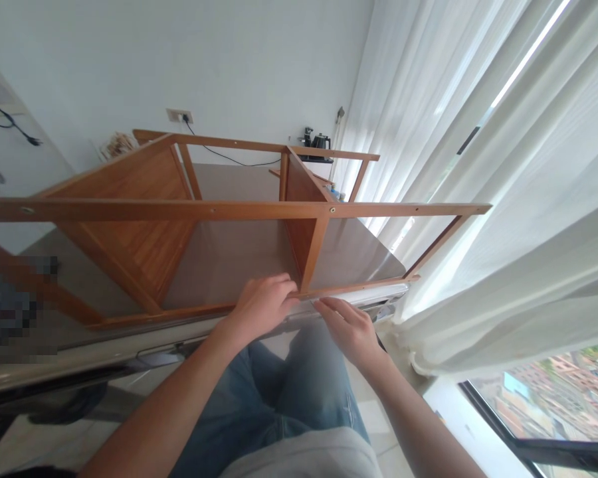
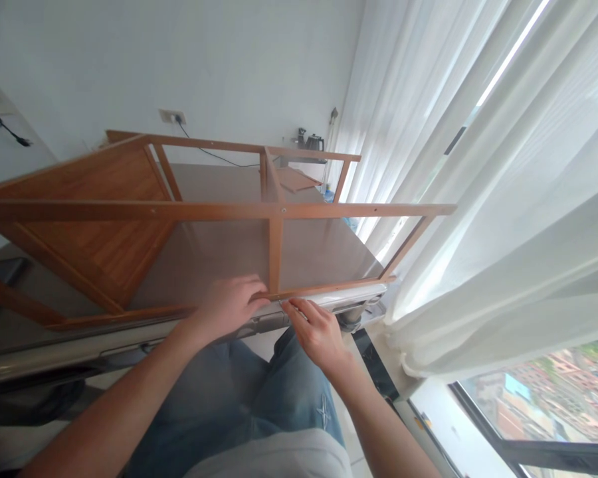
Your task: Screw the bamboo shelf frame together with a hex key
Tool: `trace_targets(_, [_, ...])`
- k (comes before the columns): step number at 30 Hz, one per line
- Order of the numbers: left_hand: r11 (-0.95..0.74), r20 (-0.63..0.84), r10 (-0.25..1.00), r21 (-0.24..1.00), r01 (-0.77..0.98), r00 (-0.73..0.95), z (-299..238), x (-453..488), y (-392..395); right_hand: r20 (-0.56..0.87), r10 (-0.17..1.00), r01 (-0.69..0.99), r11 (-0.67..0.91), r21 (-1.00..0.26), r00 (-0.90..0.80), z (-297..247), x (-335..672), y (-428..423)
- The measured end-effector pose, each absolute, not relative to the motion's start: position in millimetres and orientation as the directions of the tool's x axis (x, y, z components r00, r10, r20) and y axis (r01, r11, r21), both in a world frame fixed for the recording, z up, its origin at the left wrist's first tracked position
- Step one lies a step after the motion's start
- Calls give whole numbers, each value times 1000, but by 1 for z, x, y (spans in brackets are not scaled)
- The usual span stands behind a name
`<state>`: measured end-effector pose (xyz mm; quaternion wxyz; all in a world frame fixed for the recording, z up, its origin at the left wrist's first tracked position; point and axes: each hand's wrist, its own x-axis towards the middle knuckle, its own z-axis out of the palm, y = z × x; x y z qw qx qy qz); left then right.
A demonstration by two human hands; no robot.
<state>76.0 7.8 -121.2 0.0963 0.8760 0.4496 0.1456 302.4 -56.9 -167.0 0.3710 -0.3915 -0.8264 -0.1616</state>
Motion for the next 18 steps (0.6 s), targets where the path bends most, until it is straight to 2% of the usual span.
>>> trace_targets(11, [-564, 180, 825, 279, 777, 535, -101, 74, 5, 738, 514, 779, 627, 25, -438, -165, 303, -45])
trace_targets(18, [-588, 218, 807, 209, 782, 549, -101, 73, 5, 741, 491, 768, 639, 52, -459, -164, 305, -41])
